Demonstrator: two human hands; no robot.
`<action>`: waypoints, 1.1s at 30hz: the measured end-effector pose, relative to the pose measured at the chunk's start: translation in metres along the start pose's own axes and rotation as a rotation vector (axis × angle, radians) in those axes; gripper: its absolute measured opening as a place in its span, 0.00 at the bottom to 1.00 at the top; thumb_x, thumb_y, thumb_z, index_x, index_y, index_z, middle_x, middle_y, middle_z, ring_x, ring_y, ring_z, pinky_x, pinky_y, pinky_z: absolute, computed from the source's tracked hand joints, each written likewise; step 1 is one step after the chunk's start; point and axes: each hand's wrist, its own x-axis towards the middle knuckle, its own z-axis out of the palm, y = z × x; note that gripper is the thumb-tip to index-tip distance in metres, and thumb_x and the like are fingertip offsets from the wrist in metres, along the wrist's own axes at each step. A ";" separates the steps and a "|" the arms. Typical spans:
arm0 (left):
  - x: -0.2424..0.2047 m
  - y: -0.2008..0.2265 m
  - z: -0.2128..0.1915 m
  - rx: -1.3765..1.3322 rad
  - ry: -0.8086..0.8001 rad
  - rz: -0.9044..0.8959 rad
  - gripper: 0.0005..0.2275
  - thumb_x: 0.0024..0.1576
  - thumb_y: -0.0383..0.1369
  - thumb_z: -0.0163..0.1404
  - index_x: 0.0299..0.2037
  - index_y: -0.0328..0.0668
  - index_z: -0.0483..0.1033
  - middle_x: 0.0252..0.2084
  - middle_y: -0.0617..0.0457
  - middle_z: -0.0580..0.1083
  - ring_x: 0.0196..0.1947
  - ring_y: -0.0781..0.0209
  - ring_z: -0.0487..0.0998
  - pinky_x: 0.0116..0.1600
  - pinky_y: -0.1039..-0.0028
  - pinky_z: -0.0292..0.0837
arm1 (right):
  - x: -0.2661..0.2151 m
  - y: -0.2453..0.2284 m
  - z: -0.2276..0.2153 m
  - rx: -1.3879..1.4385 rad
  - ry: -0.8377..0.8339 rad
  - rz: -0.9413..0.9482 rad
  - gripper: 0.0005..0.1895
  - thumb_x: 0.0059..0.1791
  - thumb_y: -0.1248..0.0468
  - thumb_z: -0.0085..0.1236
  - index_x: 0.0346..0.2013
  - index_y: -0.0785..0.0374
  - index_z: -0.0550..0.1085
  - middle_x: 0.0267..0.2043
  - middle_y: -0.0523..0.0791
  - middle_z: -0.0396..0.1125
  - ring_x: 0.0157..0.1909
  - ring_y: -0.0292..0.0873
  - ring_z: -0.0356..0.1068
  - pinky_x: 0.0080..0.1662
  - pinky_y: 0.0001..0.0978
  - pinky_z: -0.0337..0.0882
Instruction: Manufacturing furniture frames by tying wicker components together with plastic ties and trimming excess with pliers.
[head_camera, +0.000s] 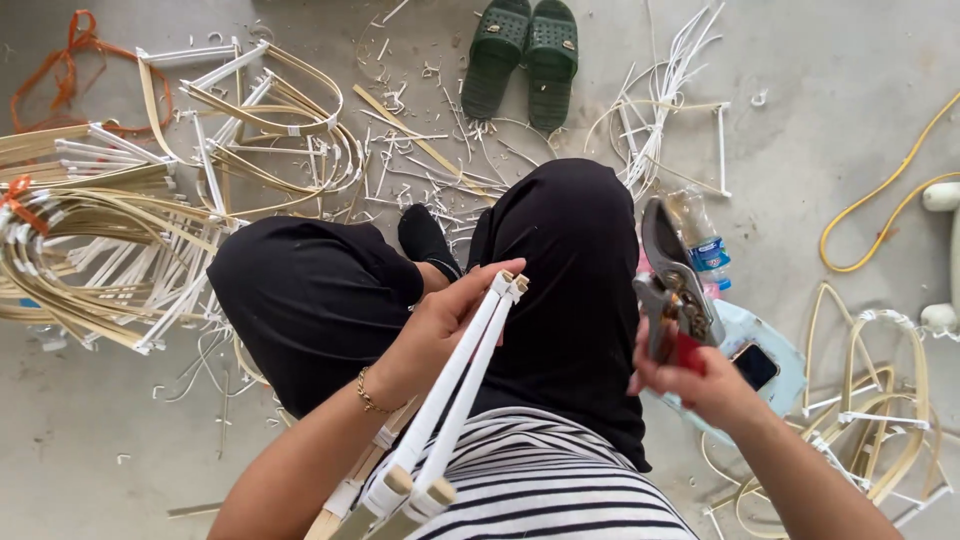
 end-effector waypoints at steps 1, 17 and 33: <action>0.000 0.001 0.005 0.039 0.021 0.030 0.24 0.64 0.26 0.49 0.72 0.47 0.64 0.33 0.61 0.73 0.30 0.80 0.71 0.36 0.87 0.71 | -0.002 -0.016 0.015 -0.162 -0.012 0.239 0.39 0.44 0.68 0.64 0.69 0.69 0.61 0.48 0.56 0.69 0.51 0.55 0.74 0.43 0.57 0.67; -0.003 0.010 0.012 0.314 0.055 0.123 0.13 0.65 0.28 0.47 0.60 0.39 0.72 0.33 0.59 0.77 0.33 0.79 0.75 0.41 0.84 0.73 | -0.002 -0.094 0.115 -0.837 -0.176 -0.091 0.50 0.41 0.71 0.61 0.74 0.56 0.48 0.73 0.51 0.48 0.74 0.52 0.51 0.68 0.44 0.54; 0.009 -0.021 -0.012 0.162 0.072 0.007 0.13 0.65 0.27 0.47 0.59 0.38 0.73 0.34 0.62 0.74 0.30 0.79 0.70 0.36 0.85 0.69 | 0.049 -0.082 0.101 -0.905 -0.195 -0.031 0.38 0.41 0.62 0.61 0.66 0.61 0.62 0.52 0.51 0.70 0.54 0.50 0.74 0.56 0.40 0.70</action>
